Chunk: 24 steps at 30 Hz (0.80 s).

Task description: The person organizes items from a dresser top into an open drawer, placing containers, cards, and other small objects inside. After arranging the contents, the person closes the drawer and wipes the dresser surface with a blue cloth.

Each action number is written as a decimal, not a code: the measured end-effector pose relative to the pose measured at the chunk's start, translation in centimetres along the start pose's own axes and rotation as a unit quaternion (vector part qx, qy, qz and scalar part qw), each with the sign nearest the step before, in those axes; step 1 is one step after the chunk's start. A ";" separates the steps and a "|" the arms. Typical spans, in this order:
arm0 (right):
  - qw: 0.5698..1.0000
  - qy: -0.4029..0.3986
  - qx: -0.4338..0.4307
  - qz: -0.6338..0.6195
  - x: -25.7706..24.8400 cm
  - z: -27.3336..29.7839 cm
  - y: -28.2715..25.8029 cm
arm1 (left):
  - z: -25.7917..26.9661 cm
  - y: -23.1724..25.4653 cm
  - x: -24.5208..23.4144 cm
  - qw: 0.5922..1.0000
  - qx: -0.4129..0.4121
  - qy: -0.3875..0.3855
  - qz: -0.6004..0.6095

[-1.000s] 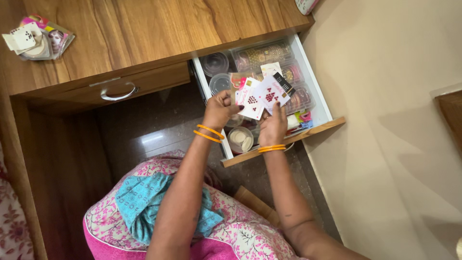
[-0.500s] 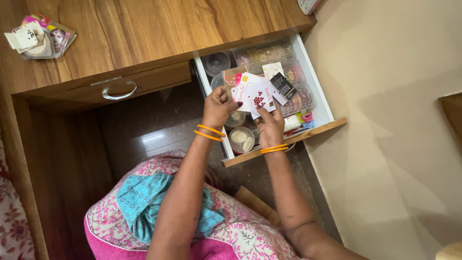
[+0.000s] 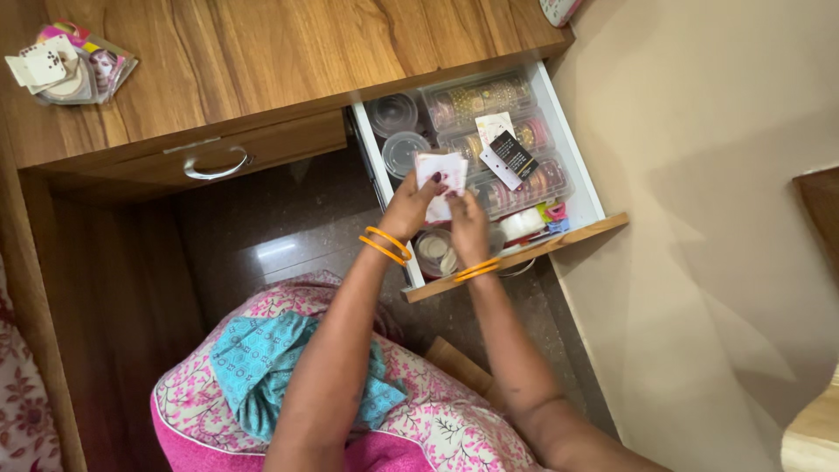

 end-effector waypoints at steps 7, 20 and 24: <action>0.994 -0.070 -0.024 -0.083 2.5 0.2 0.6 | 1.1 1.8 -1.9 0.969 0.001 0.135 -0.209; 0.986 0.050 -0.120 0.099 -3.6 -9.2 -2.5 | 3.9 8.8 -4.1 0.838 -0.009 0.230 -0.495; 0.949 0.029 -0.182 0.256 -1.7 -12.0 -3.9 | 3.9 9.2 -2.7 0.730 0.024 0.115 -0.673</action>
Point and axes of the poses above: each hand's wrist, its own z-axis away from the middle knuckle, its own x-axis out of the palm, y = z × x, the point moved 5 cm from there along -z, towards the middle knuckle, and after that the axes turned 15 degrees about -z, right-handed, at the moved point
